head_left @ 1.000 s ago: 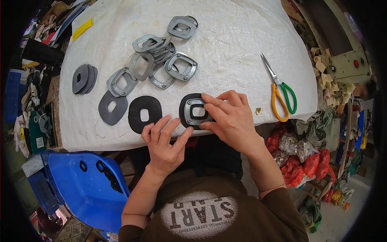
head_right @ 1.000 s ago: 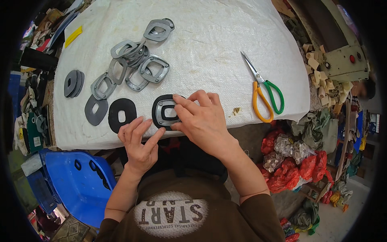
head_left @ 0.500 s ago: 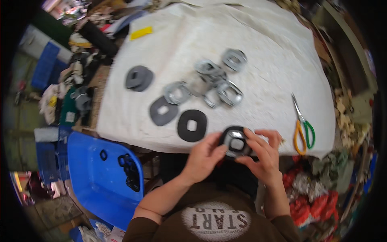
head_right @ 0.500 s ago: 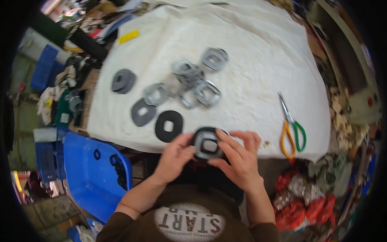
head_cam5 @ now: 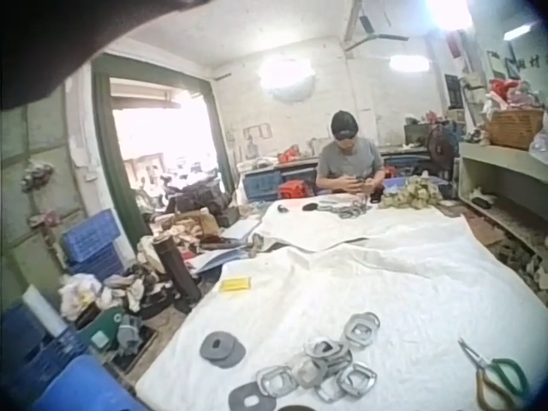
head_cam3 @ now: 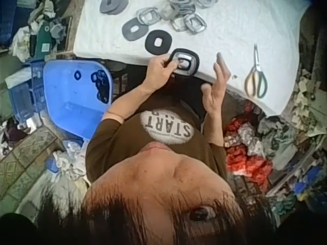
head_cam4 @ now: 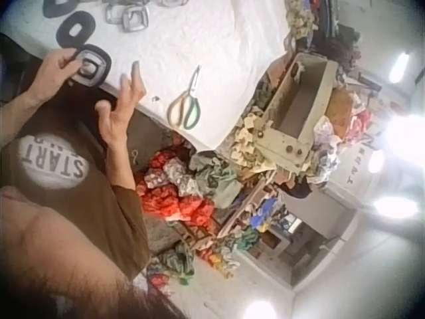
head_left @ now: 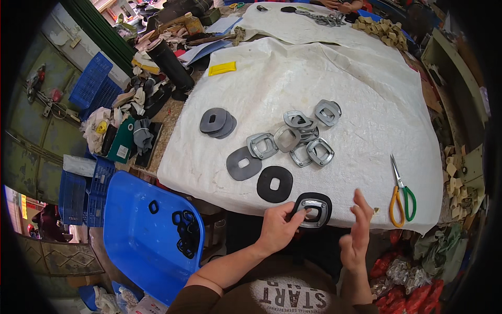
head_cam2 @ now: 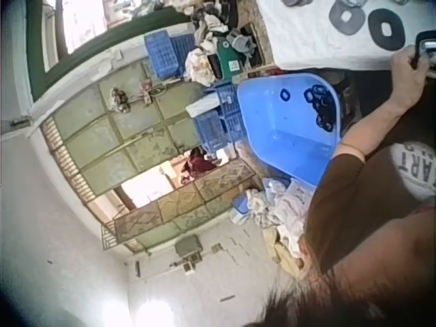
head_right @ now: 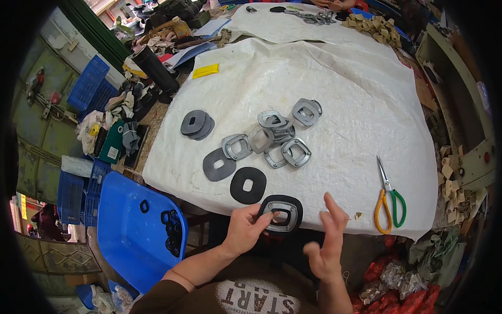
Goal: The recorder assembles small black and silver shoe components by inserting metal frames into foam pads and trimming materials.
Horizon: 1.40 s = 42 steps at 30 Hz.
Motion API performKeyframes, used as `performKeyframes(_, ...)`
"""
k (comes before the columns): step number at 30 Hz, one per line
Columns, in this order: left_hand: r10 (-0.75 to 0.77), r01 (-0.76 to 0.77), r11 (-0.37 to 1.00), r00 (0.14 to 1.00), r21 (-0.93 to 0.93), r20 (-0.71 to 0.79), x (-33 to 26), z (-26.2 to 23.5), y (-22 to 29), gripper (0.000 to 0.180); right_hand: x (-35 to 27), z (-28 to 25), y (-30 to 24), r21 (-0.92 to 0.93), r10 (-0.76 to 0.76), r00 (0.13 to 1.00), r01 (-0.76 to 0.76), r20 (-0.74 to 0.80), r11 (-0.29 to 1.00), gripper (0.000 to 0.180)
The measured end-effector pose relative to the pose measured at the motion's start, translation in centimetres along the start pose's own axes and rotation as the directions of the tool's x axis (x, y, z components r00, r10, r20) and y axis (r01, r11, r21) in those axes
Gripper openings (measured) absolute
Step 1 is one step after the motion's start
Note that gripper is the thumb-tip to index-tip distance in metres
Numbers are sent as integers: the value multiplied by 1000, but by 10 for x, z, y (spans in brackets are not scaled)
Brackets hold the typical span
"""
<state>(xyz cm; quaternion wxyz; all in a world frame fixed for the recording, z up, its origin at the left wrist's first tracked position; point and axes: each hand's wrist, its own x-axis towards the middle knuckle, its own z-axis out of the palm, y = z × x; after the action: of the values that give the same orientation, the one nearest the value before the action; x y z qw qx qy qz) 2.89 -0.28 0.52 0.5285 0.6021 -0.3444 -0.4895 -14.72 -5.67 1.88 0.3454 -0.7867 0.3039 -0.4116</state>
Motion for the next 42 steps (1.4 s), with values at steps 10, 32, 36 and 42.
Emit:
performKeyframes(10,113,-112,993,993,43,-17,-13,10,3,10,-10,30,-1,819,620,776,-427,114,384,26)
performKeyframes(32,-87,102,984,990,-143,110,-18,3,7,9,-5,21,-10,895,607,669,-407,429,-184,47)
performKeyframes(36,-99,131,972,982,-197,164,-20,4,3,11,-9,17,-8,878,596,662,-446,454,-173,49)
performKeyframes(42,-144,183,963,970,-200,197,-26,14,4,12,-17,14,2,838,512,668,-371,540,-400,55)
